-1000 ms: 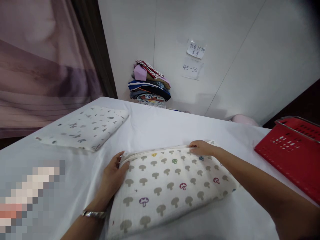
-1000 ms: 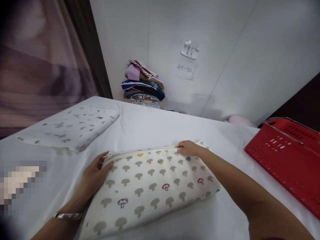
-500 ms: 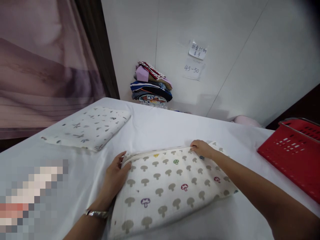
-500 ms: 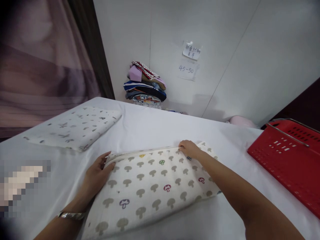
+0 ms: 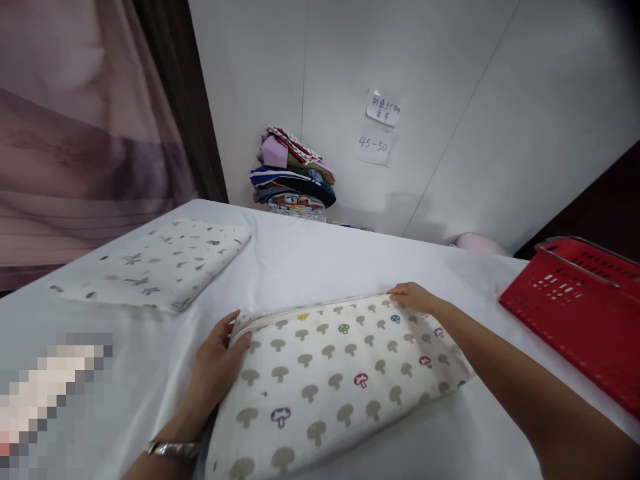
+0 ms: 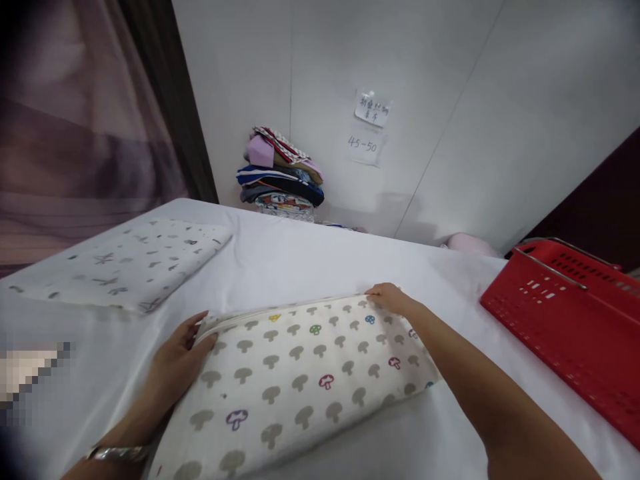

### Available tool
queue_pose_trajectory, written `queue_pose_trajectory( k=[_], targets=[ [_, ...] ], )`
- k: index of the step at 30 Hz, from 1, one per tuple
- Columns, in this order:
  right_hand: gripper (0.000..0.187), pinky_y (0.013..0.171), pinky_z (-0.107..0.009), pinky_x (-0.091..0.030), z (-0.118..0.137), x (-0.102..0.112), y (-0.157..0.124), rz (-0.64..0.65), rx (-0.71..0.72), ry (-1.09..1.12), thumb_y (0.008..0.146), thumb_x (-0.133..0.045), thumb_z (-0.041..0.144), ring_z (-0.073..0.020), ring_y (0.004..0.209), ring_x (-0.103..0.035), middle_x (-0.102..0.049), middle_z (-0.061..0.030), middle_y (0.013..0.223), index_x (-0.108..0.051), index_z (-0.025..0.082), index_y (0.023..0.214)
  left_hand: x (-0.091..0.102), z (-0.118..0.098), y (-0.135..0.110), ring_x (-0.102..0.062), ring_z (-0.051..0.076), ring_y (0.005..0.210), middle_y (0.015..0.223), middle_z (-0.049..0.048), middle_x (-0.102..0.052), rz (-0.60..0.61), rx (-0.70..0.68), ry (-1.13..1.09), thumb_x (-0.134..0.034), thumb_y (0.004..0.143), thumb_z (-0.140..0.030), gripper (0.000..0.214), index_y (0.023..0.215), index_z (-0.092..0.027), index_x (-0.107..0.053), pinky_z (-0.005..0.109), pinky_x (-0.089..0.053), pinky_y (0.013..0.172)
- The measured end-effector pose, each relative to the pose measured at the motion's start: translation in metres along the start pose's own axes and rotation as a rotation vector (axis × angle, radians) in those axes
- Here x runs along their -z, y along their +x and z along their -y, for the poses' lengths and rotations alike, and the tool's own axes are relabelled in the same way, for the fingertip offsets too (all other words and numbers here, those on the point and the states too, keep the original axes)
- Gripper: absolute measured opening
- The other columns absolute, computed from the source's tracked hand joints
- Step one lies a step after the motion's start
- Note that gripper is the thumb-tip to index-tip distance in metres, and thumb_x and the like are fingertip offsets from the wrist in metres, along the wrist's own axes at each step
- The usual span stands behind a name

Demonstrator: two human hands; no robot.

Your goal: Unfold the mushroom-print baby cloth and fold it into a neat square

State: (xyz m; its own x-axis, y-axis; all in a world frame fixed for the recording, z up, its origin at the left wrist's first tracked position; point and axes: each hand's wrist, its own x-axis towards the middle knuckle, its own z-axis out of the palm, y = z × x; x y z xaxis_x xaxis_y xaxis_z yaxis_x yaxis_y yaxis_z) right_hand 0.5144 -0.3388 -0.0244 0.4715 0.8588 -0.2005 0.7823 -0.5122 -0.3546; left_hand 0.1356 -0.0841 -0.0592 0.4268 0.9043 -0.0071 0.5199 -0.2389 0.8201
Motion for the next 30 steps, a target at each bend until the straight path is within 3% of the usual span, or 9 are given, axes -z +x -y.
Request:
queue_pose_trajectory(
  k=[5, 16, 21, 24, 27, 30],
  targets=[
    [0.031, 0.089, -0.034, -0.043, -0.012, 0.007, 0.000, 0.001, -0.015, -0.044, 0.081, -0.047, 0.033, -0.0227, 0.096, -0.060, -0.068, -0.0042, 0.103, -0.070, 0.024, 0.101, 0.000, 0.003, 0.003, -0.063, 0.026, 0.087, 0.098, 0.0067, -0.066, -0.002, 0.015, 0.007, -0.055, 0.066, -0.046, 0.062, 0.123, -0.023, -0.052, 0.036, -0.051, 0.076],
    [0.025, 0.082, -0.027, -0.046, -0.018, 0.008, 0.008, -0.013, -0.074, -0.031, 0.076, -0.054, 0.034, -0.0203, 0.090, -0.063, -0.071, -0.0002, 0.096, -0.073, 0.026, 0.091, -0.001, 0.008, 0.005, -0.062, 0.027, 0.092, 0.103, 0.0080, -0.065, 0.010, 0.013, -0.006, -0.056, 0.067, -0.047, 0.061, 0.123, -0.024, -0.051, 0.040, -0.050, 0.079],
    [0.026, 0.089, -0.031, -0.043, -0.045, 0.007, 0.001, -0.142, -0.143, -0.086, 0.078, -0.055, 0.036, -0.0209, 0.096, -0.060, -0.068, -0.0014, 0.102, -0.072, 0.026, 0.094, 0.000, 0.006, 0.005, -0.063, 0.026, 0.088, 0.100, 0.0074, -0.065, 0.015, 0.008, -0.005, -0.056, 0.067, -0.048, 0.062, 0.124, -0.024, -0.051, 0.039, -0.051, 0.078],
    [0.036, 0.096, -0.035, -0.039, -0.061, 0.002, -0.008, -0.275, -0.235, -0.130, 0.078, -0.053, 0.034, -0.0244, 0.112, -0.051, -0.059, -0.0059, 0.120, -0.065, 0.021, 0.109, 0.001, 0.002, 0.005, -0.063, 0.026, 0.090, 0.103, 0.0075, -0.064, 0.019, 0.037, 0.028, -0.054, 0.068, -0.047, 0.061, 0.125, -0.024, -0.050, 0.038, -0.050, 0.080],
    [0.050, 0.101, -0.038, -0.033, -0.069, -0.012, -0.019, -0.392, -0.312, -0.159, 0.084, -0.045, 0.035, -0.0260, 0.125, -0.040, -0.046, -0.0113, 0.135, -0.049, 0.014, 0.129, 0.003, -0.003, 0.004, -0.062, 0.026, 0.093, 0.105, 0.0073, -0.064, 0.025, 0.075, 0.078, -0.053, 0.069, -0.046, 0.060, 0.125, -0.024, -0.050, 0.038, -0.050, 0.081],
    [0.052, 0.100, -0.037, -0.035, -0.069, -0.030, -0.026, -0.413, -0.334, -0.167, 0.087, -0.040, 0.038, -0.0246, 0.122, -0.043, -0.048, -0.0111, 0.133, -0.043, 0.013, 0.133, 0.004, -0.007, 0.003, -0.062, 0.026, 0.094, 0.104, 0.0065, -0.064, 0.027, 0.084, 0.082, -0.053, 0.070, -0.046, 0.061, 0.126, -0.024, -0.049, 0.038, -0.050, 0.081]
  ],
)
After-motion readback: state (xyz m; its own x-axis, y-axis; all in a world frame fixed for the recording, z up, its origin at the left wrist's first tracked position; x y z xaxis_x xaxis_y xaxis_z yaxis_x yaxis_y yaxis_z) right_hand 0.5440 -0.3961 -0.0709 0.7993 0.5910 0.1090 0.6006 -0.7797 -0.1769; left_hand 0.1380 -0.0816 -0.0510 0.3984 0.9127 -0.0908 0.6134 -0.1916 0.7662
